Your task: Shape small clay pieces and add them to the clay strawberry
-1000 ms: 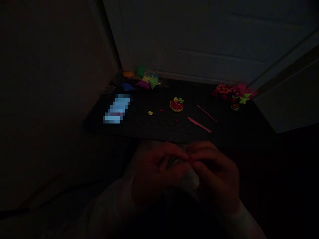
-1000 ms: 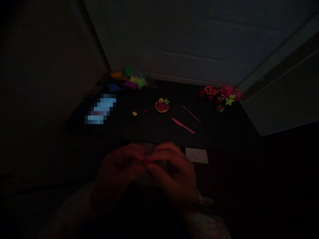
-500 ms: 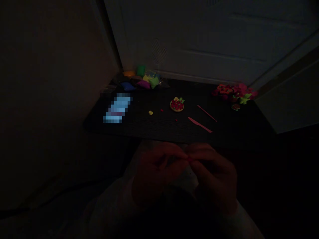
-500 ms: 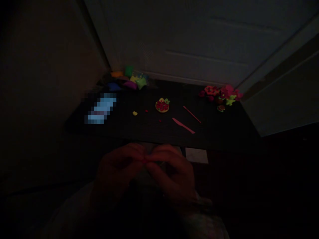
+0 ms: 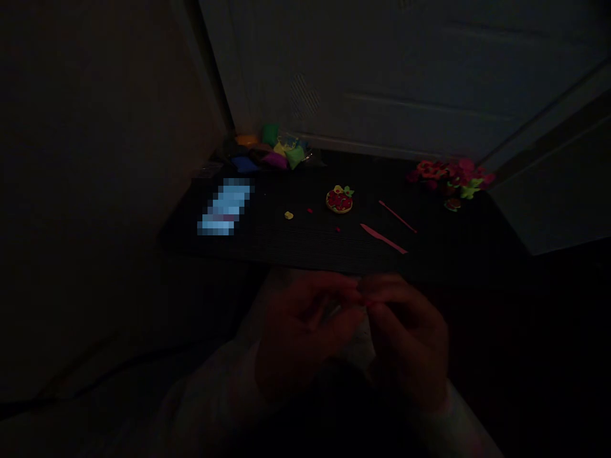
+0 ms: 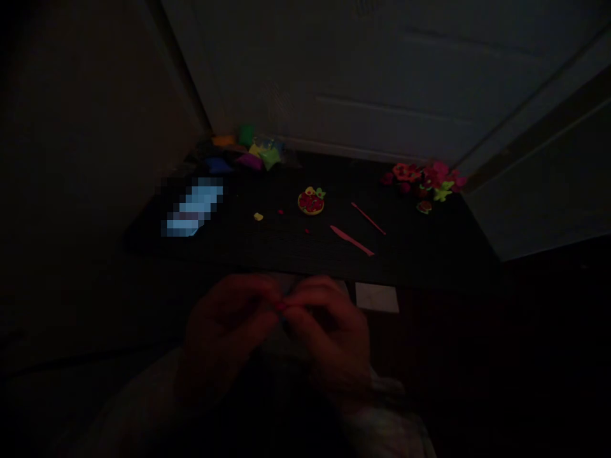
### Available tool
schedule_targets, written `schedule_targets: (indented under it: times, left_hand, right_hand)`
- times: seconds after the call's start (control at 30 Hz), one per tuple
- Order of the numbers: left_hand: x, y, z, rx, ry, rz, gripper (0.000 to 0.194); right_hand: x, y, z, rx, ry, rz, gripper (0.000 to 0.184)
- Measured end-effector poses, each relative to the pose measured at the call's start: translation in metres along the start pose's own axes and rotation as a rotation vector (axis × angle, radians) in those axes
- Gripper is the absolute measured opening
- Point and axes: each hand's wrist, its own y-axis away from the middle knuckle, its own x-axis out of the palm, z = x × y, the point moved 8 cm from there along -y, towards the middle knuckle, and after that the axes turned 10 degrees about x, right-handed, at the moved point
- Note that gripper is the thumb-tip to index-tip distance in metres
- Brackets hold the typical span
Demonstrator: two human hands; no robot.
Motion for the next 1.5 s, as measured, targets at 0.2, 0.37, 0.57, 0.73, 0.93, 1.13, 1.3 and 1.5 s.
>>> schedule_targets:
  times: [0.2,0.37,0.57,0.73,0.93,1.13,1.3,1.5]
  left_hand:
    - [0.001,0.001,-0.012,0.144,-0.111,-0.017,0.033]
    - [-0.001,-0.001,-0.010,0.167,-0.202,-0.004,0.033]
    - [-0.005,-0.009,-0.002,0.150,-0.258,0.010,0.036]
    - [-0.007,-0.018,0.010,0.080,-0.268,-0.001,0.034]
    - [-0.010,-0.033,0.029,0.018,-0.220,0.019,0.039]
    - [-0.016,-0.045,0.051,-0.048,-0.188,0.003,0.039]
    - [-0.021,-0.057,0.054,-0.062,-0.246,-0.030,0.033]
    - [-0.024,-0.065,0.063,-0.124,-0.217,-0.030,0.033]
  right_hand:
    - [0.013,-0.001,-0.023,0.243,-0.360,0.067,0.004]
    - [0.023,-0.003,-0.036,0.447,-0.516,0.105,0.006]
    - [0.028,-0.005,-0.051,0.623,-0.663,0.124,0.009]
    - [0.030,-0.012,-0.060,0.686,-0.660,0.167,0.008]
    - [0.029,-0.023,-0.079,0.778,-0.644,0.176,0.011]
    - [0.028,-0.039,-0.092,0.789,-0.626,0.197,0.008]
    - [0.011,-0.049,-0.100,0.788,-0.366,0.117,0.006]
    - [-0.001,-0.061,-0.093,0.694,-0.116,0.090,0.003]
